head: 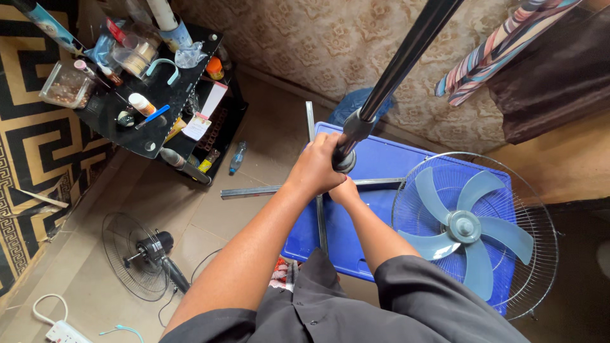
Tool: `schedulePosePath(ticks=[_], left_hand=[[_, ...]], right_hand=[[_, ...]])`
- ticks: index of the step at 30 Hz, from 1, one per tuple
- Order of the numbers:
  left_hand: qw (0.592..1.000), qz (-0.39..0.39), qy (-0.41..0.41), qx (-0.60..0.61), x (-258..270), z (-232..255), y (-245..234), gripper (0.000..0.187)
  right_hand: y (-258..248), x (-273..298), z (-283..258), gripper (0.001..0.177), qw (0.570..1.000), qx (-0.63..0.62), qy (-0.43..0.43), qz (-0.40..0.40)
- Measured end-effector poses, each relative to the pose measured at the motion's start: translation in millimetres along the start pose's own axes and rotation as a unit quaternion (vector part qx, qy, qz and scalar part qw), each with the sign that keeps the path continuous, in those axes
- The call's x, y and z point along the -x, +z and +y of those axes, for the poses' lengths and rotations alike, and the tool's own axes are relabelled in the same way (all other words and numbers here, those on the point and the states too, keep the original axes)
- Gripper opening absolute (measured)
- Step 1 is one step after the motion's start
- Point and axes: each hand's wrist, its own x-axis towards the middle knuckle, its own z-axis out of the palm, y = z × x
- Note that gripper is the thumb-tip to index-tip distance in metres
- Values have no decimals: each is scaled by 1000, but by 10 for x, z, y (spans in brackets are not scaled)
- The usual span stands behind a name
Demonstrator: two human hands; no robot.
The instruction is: The person uses a screwdriver to tighten screws on a metal fan stand base, securing the central pole to the crossbar. The person adjusts the pole and continues tightening multiple screws to stabilize the assembly.
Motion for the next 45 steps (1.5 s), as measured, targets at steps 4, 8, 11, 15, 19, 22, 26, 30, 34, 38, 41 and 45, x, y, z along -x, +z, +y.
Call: schedulePosePath(ticks=[4,8,11,15,19,22,26,30,34,38,41,45], left_hand=[[1000,-2,-2,-6,6,7,-8,81],[1000,-6,-1,-11,9,-6,-8,81],[999,-30,7,-16,-7,-48,-31,86],[997,-41,57,23,-36,-162,-179,101],[994,-28,79,63,-54,-117,-341,100],[988,-50,105,104,-82,-34,-452,88],[982,-67,136,109,-134,38,-520,75],[984,-75,143,74,-198,39,-532,74],[982,-74,160,71,-228,31,-529,74],[982,-79,159,66,-235,44,-549,73],[981,-80,166,61,-245,65,-562,71],[981,-71,170,60,-225,78,-566,69]], right_hand=[[-72,34,-179,45,999,44,-7,-2],[-199,203,-381,49,997,61,54,-15],[-106,170,-311,48,997,56,51,1],[290,-132,8,43,994,69,82,26],[442,-209,103,40,991,81,110,2],[443,-185,79,38,996,48,-7,77],[383,-70,74,38,997,-44,9,69],[358,-120,102,44,993,-23,60,95],[274,-138,44,47,986,-1,158,46],[308,-225,66,45,988,17,147,42],[331,-267,61,41,993,26,109,43],[305,-252,70,31,996,84,28,17]])
